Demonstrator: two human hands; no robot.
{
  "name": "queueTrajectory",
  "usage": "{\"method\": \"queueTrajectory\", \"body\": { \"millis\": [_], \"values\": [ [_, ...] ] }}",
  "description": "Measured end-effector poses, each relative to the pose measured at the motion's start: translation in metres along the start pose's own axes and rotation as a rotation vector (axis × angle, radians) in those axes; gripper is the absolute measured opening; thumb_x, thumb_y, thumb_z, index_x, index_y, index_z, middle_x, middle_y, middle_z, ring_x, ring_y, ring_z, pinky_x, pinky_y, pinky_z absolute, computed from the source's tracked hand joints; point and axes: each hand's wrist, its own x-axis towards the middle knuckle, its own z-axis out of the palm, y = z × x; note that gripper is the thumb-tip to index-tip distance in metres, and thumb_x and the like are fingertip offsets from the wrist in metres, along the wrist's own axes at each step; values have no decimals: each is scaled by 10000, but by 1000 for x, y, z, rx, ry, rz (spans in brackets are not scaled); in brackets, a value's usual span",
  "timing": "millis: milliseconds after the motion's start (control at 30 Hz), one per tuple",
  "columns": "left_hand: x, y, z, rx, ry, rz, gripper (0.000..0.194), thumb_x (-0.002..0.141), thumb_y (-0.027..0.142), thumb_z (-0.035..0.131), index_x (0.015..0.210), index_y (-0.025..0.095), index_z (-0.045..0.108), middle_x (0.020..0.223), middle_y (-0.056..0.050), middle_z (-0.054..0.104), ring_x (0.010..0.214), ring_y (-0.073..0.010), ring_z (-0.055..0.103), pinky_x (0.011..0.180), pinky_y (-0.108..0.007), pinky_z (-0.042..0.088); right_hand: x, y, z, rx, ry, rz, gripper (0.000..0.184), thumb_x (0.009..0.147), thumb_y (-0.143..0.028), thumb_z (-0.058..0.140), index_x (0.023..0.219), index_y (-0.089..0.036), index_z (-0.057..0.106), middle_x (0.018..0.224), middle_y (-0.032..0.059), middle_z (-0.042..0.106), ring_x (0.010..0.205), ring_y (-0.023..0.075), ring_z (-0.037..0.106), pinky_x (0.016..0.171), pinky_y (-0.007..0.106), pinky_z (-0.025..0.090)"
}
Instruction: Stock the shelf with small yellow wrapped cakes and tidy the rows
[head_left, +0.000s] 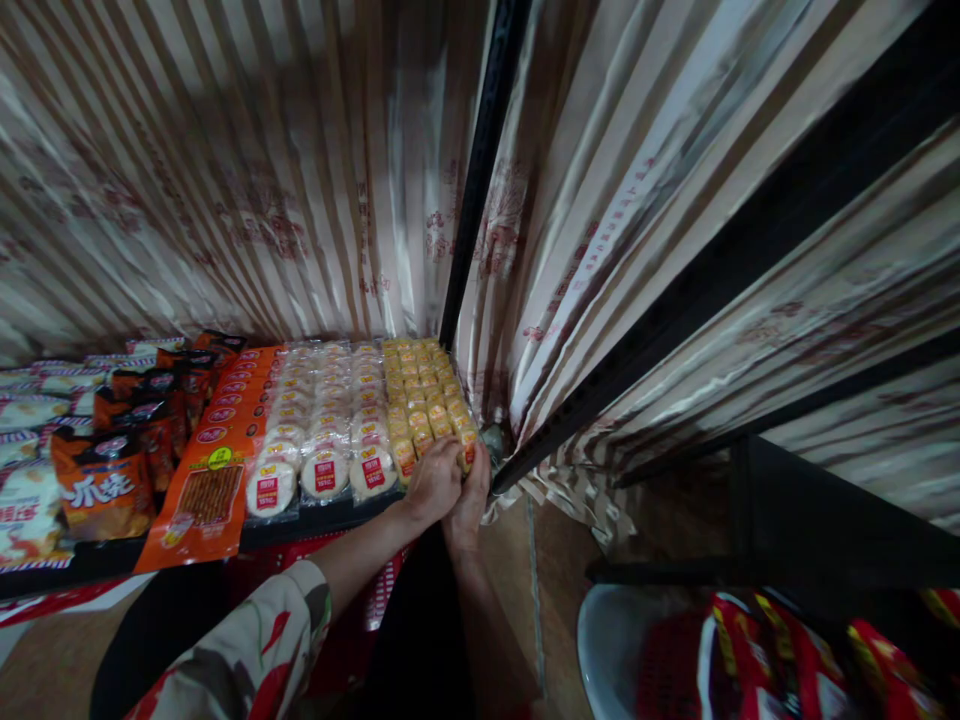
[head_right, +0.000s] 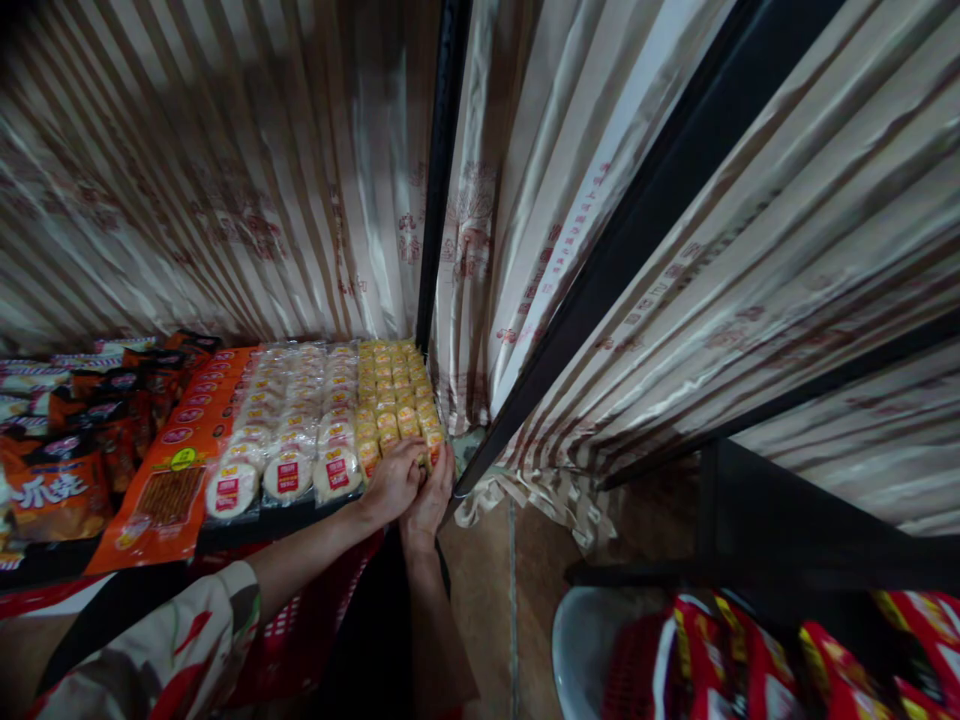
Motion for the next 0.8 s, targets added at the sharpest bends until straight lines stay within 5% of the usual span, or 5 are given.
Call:
{"method": "queueTrajectory", "body": {
  "millis": [367,800],
  "values": [
    [-6,0,3,-64,-16,-10,325,770,34,406,1003,125,613,1179,-119,590,1130,-178,535,1013,-351,426,7,3,0,11,-14,11,511,861,-194,284,1369,-167,329,1331,141,428,1238,209,396,1009,425,364],
    [-15,-7,7,-70,-29,-34,413,716,-25,378,1021,139,603,1186,-104,594,1139,-166,530,1025,-371,420,-24,-9,-5,-139,-1,-94,534,913,-283,324,1426,-185,214,1445,178,282,1343,259,254,1024,530,307]
  ]
}}
